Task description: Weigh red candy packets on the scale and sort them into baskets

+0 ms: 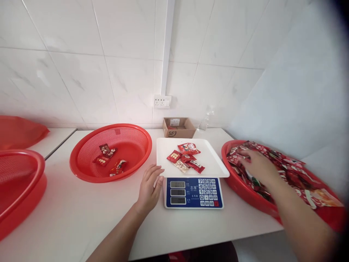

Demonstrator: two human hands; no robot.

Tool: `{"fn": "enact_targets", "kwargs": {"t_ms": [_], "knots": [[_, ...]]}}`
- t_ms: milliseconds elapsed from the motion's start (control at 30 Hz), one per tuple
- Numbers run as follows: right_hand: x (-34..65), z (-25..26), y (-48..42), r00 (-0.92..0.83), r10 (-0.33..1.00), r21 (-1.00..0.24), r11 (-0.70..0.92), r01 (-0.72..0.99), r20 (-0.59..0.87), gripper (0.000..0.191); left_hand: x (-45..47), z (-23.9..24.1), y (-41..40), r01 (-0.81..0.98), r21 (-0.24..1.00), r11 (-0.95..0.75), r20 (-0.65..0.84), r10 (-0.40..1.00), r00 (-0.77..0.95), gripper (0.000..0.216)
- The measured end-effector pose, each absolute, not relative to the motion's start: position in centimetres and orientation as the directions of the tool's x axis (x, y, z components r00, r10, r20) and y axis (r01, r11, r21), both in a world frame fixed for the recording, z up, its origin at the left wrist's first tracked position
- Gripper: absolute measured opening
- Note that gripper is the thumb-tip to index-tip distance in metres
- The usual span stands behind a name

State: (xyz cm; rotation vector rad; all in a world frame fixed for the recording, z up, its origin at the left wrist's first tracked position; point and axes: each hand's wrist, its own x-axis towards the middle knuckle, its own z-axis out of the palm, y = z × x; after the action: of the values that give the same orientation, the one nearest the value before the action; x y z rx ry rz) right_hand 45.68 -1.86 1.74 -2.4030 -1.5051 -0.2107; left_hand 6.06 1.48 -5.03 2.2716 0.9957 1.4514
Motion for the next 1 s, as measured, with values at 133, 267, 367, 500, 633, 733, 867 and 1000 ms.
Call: {"fn": "enact_targets", "kwargs": {"t_ms": [133,267,367,500,633,733,867,1000], "knots": [[50.5,-1.1,-3.1,0.571,0.816,-0.112,-0.561,0.820,0.089,0.046,6.1,-4.8,1.3,0.382,0.590,-0.712,0.678,0.693,0.245,0.025],[51.4,-3.3,-3.0,0.556,0.829,-0.086,-0.551,0.830,0.057,0.050,6.1,-4.8,1.3,0.384,0.603,-0.699,0.658,0.708,0.255,0.025],[51.1,-3.6,-2.8,0.554,0.831,-0.073,-0.550,0.832,0.050,0.054,6.1,-4.9,1.3,0.392,0.602,-0.696,0.652,0.712,0.262,0.025],[51.3,-3.6,-3.1,0.545,0.836,-0.122,-0.534,0.836,0.073,0.051,6.2,-4.9,1.4,0.397,0.596,-0.698,0.651,0.709,0.271,0.024],[51.7,-3.7,-3.4,0.554,0.829,-0.151,-0.540,0.828,0.079,0.050,6.2,-4.9,1.4,0.398,0.594,-0.699,0.646,0.710,0.281,0.024],[51.6,-3.6,-3.3,0.564,0.823,-0.155,-0.549,0.821,0.068,0.050,6.2,-5.0,1.4,0.397,0.595,-0.699,0.643,0.710,0.286,0.024],[51.5,-3.5,-3.3,0.560,0.825,-0.180,-0.541,0.821,0.077,0.048,6.4,-5.1,1.4,0.401,0.589,-0.702,0.651,0.706,0.280,0.024],[51.4,-3.5,-3.3,0.582,0.807,-0.216,-0.554,0.804,0.096,0.047,6.6,-5.1,1.2,0.415,0.567,-0.712,0.666,0.692,0.277,0.024]]}}
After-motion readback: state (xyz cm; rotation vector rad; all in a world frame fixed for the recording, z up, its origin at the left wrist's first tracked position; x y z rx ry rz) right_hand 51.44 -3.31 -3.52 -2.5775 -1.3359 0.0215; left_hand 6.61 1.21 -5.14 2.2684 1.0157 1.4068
